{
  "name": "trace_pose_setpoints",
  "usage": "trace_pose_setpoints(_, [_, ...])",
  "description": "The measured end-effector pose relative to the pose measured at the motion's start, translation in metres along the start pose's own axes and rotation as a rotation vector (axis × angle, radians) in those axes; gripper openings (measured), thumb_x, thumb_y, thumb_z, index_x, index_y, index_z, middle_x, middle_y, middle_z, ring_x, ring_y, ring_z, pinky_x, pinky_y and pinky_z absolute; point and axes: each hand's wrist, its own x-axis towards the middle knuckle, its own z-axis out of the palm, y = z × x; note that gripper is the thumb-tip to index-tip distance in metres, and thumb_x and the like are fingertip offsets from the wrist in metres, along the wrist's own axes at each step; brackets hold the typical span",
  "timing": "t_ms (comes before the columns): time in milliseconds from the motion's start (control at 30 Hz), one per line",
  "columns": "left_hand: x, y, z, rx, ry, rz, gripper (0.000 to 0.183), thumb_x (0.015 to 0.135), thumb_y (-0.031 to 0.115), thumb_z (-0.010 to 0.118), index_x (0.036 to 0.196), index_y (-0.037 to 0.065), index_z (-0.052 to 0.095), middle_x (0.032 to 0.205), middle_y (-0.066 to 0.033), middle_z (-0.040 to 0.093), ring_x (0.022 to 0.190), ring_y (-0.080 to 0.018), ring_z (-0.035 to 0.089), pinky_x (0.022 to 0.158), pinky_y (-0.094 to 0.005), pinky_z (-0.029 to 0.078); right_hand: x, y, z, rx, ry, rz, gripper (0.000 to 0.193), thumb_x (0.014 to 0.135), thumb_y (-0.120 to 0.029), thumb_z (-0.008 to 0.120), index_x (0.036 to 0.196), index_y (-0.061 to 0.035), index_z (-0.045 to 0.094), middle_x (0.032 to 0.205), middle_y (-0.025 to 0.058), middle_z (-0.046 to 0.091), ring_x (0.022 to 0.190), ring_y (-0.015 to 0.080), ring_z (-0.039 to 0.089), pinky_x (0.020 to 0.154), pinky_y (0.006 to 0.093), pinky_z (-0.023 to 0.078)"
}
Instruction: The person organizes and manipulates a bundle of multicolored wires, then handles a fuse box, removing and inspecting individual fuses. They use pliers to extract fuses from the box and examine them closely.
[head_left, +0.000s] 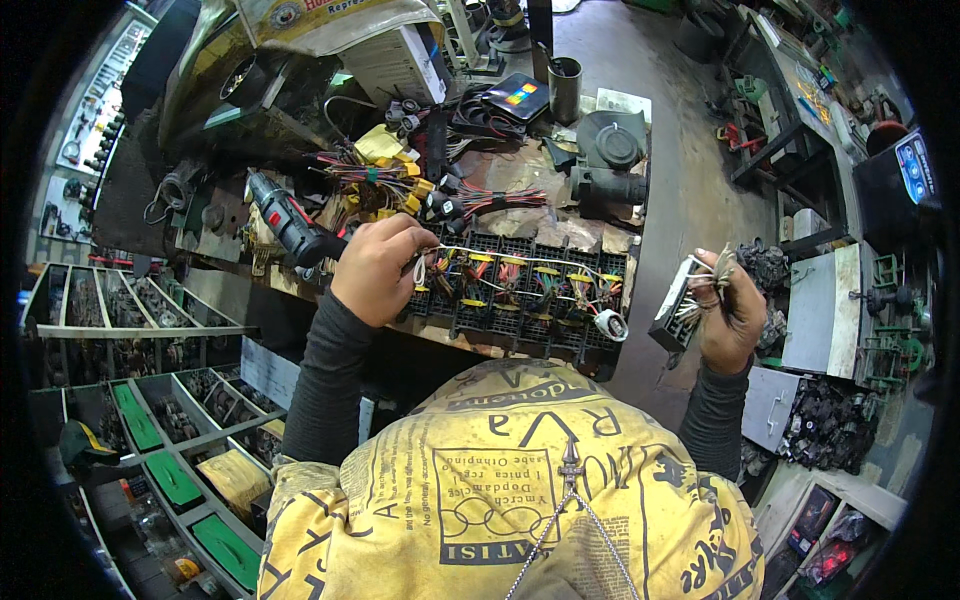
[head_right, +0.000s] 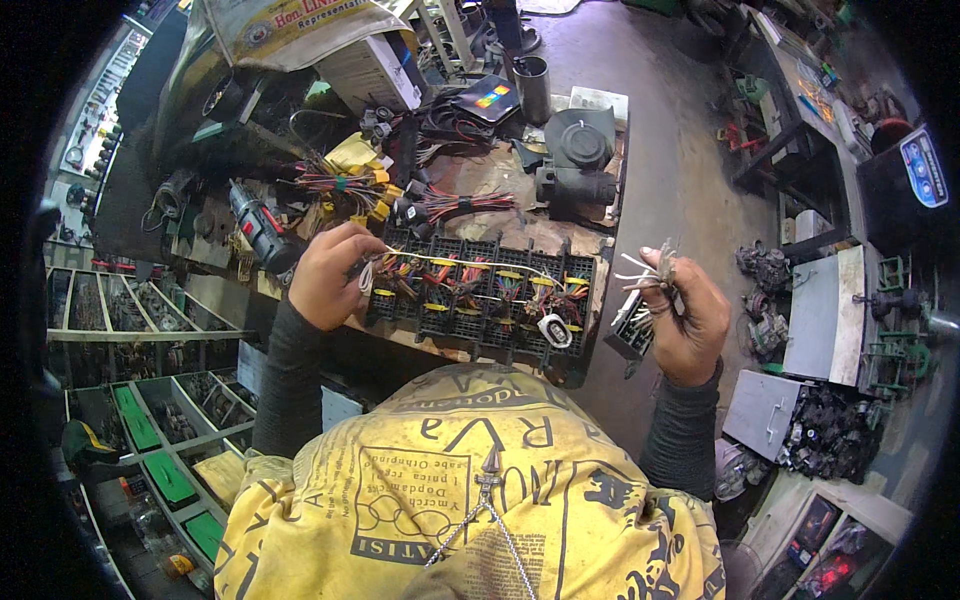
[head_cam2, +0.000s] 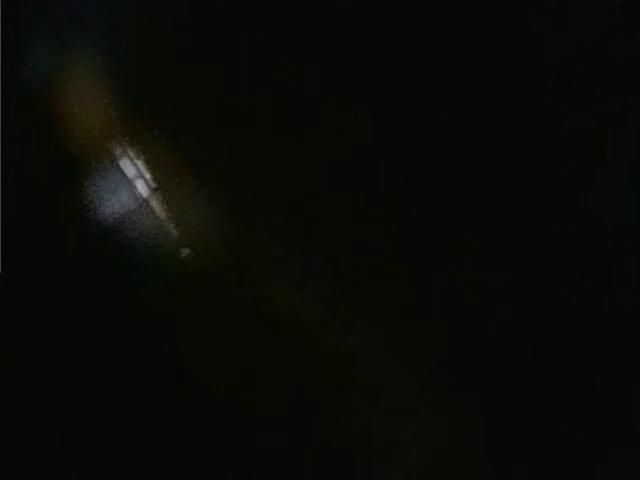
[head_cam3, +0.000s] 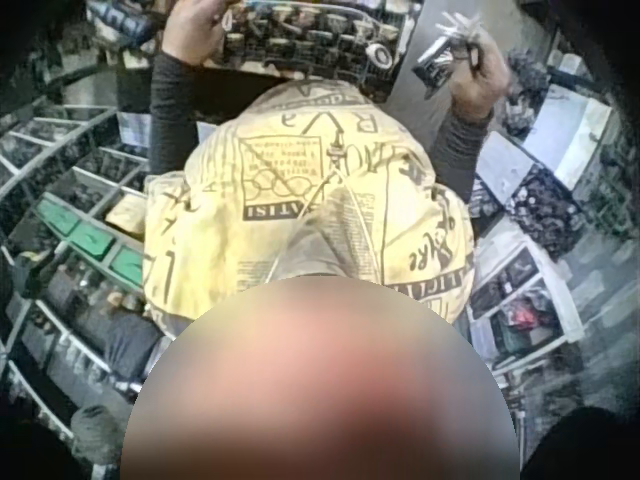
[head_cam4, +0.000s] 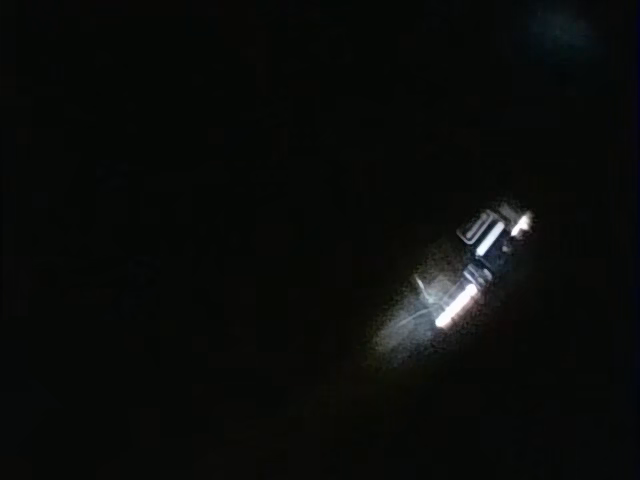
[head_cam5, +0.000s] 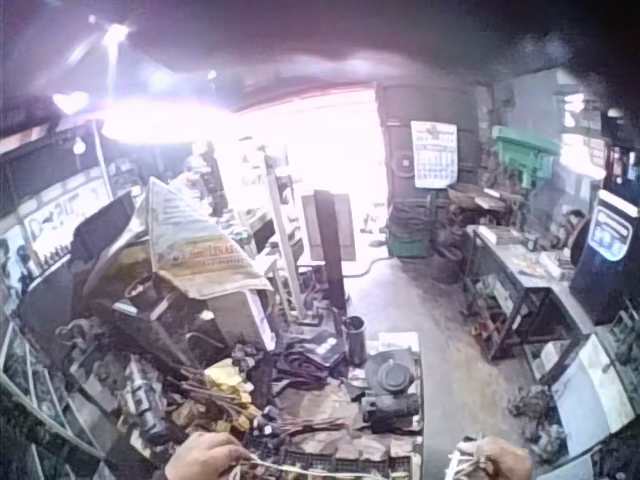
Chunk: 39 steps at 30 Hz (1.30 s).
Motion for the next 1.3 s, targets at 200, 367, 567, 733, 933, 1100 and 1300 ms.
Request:
trace_pose_setpoints(200, [-0.004,-0.004,0.008,-0.125,0.108,-0.022,0.019,0.076,-0.002,0.063,0.095,0.003,0.064,0.088,-0.0116,0.059,0.08,-0.031,0.061,0.069,-0.0363,0.05,0.005,-0.014,-0.007,-0.166,-0.059,-0.017,0.023,0.082,-0.01,0.072,0.099,0.0035,0.064,0.074,0.007,0.061,0.063,0.0121,0.054,0.058,0.0249,0.043])
trace_pose_setpoints(367, [0.001,-0.016,0.011,-0.136,0.103,0.005,0.02,0.076,-0.002,0.063,0.096,0.003,0.064,0.089,-0.0117,0.059,0.082,-0.0311,0.061,0.071,-0.036,0.05,-0.006,-0.02,-0.011,-0.179,-0.025,0.03,0.022,0.082,-0.007,0.071,0.1,0.004,0.063,0.074,0.0052,0.059,0.064,0.011,0.053,0.059,0.0246,0.044])
trace_pose_setpoints(567, [0.019,-0.035,0.018,-0.151,0.045,0.063,0.022,0.077,0.001,0.065,0.099,0.005,0.064,0.094,-0.0112,0.061,0.086,-0.032,0.062,0.074,-0.038,0.051,-0.041,-0.029,-0.019,-0.083,0.107,0.156,0.022,0.084,-0.008,0.071,0.099,0.0058,0.063,0.077,0.0028,0.06,0.067,0.01,0.054,0.062,0.023,0.045])
trace_pose_setpoints(733, [0.017,-0.044,0.017,-0.127,0.052,0.111,0.044,0.077,-0.008,0.056,0.119,0.006,0.057,0.13,-0.0178,0.047,0.115,-0.0364,0.052,0.097,-0.04,0.042,-0.069,-0.065,-0.008,0.169,0.224,0.277,0.03,0.077,-0.016,0.08,0.092,0.0047,0.064,0.077,0.0052,0.062,0.066,0.0125,0.059,0.061,0.0249,0.049])
trace_pose_setpoints(933, [-0.034,-0.048,-0.014,-0.317,0.193,0.179,0.039,0.074,-0.009,0.053,0.11,0.004,0.061,0.125,-0.0209,0.048,0.112,-0.036,0.053,0.095,-0.0387,0.043,-0.069,-0.117,0.053,0.227,0.042,0.209,0.025,0.066,-0.013,0.081,0.082,0.0013,0.067,0.068,0.0081,0.065,0.059,0.0162,0.063,0.055,0.0269,0.05])
trace_pose_setpoints(1100, [-0.094,-0.072,-0.034,-0.592,-0.026,0.244,0.033,0.074,-0.011,0.053,0.102,0.002,0.063,0.109,-0.0164,0.059,0.095,-0.0309,0.062,0.079,-0.0351,0.05,-0.052,-0.115,0.141,-0.003,-0.12,0.23,0.018,0.074,-0.008,0.076,0.083,0.0017,0.065,0.072,0.0099,0.064,0.063,0.0154,0.062,0.059,0.0281,0.048])
trace_pose_setpoints(1300, [-0.148,-0.118,-0.035,-0.65,-0.069,0.175,0.027,0.074,-0.01,0.055,0.098,0.0,0.062,0.096,-0.0161,0.064,0.088,-0.0314,0.063,0.078,-0.0349,0.05,-0.046,-0.081,0.211,-0.412,-0.009,-0.066,0.025,0.074,-0.016,0.077,0.088,0.0006,0.064,0.08,0.0136,0.065,0.072,0.0256,0.065,0.065,0.0336,0.051])
